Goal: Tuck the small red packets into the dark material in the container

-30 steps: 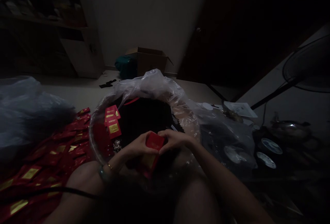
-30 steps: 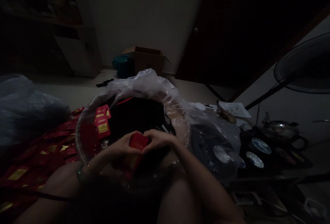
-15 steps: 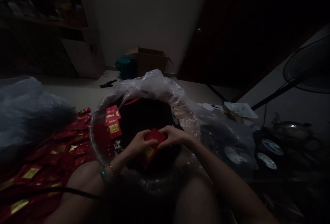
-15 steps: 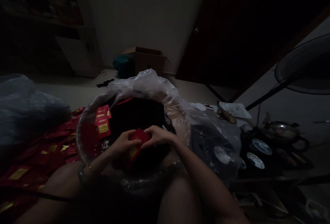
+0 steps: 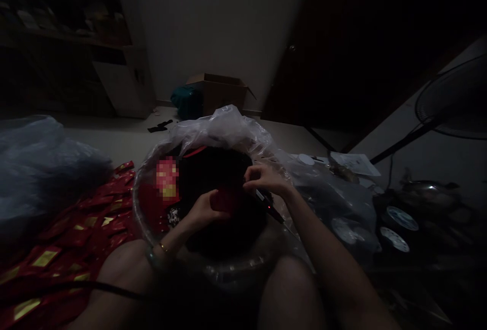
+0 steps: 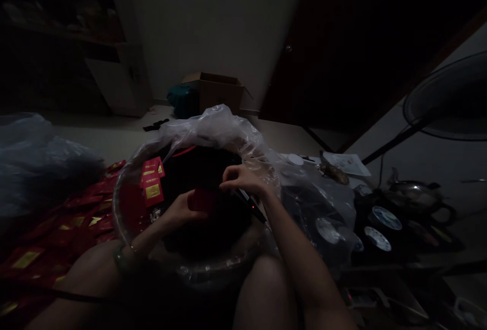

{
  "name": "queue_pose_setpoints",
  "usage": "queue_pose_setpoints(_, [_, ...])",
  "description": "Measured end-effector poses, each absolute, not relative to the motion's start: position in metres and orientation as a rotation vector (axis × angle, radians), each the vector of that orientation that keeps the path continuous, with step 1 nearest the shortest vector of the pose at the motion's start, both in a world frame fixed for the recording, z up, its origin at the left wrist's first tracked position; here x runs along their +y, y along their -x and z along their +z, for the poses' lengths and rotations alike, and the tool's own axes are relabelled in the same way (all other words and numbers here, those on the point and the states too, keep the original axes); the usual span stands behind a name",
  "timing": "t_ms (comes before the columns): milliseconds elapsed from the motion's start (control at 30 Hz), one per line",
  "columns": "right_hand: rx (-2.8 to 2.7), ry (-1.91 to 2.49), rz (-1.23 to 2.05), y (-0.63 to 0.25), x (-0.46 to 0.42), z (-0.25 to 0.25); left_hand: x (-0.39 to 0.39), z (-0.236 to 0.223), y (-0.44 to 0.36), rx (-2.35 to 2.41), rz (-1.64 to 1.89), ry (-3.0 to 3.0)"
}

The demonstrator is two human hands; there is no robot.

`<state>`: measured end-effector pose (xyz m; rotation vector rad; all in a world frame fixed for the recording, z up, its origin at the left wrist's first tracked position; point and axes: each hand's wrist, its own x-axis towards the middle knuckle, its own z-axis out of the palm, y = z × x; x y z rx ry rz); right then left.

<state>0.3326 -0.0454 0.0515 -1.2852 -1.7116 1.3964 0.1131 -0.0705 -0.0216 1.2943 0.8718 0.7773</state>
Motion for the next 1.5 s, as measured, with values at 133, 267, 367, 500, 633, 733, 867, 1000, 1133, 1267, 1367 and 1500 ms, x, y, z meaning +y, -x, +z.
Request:
queue_pose_setpoints(133, [-1.832, 1.318, 1.170, -0.331, -0.045, 0.055, -0.068, -0.030, -0.114, 0.902, 0.846, -1.368])
queue_pose_setpoints(267, [-2.000, 1.243, 0.904, -0.317, -0.063, 0.058, -0.067, -0.036, -0.115, 1.012, 0.901, -1.480])
queue_pose_setpoints(367, [-2.085, 1.153, 0.772, -0.305, -0.078, 0.054, -0.067, -0.040, -0.115, 1.084, 0.901, -1.570])
queue_pose_setpoints(500, [-2.057, 1.165, 0.626, -0.295, -0.085, 0.040, -0.071, -0.039, -0.116, 1.052, 0.929, -1.541])
queue_pose_setpoints(633, [-1.945, 1.242, 0.643, -0.293, -0.082, 0.027, -0.076, -0.028, -0.118, 0.991, 0.901, -1.409])
queue_pose_setpoints(733, [-1.879, 1.327, 0.747, -0.293, -0.080, 0.022, -0.078, -0.019, -0.119, 0.976, 0.856, -1.361])
queue_pose_setpoints(867, [-1.701, 1.418, 0.896, -0.292, -0.080, 0.020, -0.079, -0.014, -0.120, 0.949, 0.887, -1.273])
queue_pose_setpoints(1000, [-1.476, 1.369, 1.113, -0.289, -0.083, 0.015, -0.080, -0.012, -0.120, 1.012, 0.959, -1.124])
queue_pose_setpoints(1133, [-1.356, 1.381, 1.234, -0.288, -0.086, 0.010, -0.083, -0.011, -0.119, 1.045, 0.960, -1.054])
queue_pose_setpoints(1267, [-1.350, 1.357, 1.167, -0.287, -0.087, 0.008, -0.083, -0.010, -0.119, 1.000, 0.968, -1.106])
queue_pose_setpoints(1367, [-1.446, 1.343, 1.031, -0.286, -0.086, 0.008, -0.081, -0.013, -0.120, 0.958, 0.869, -1.189])
queue_pose_setpoints(1500, [-1.573, 1.325, 0.843, -0.285, -0.089, 0.011, -0.082, -0.019, -0.120, 0.967, 0.698, -1.223])
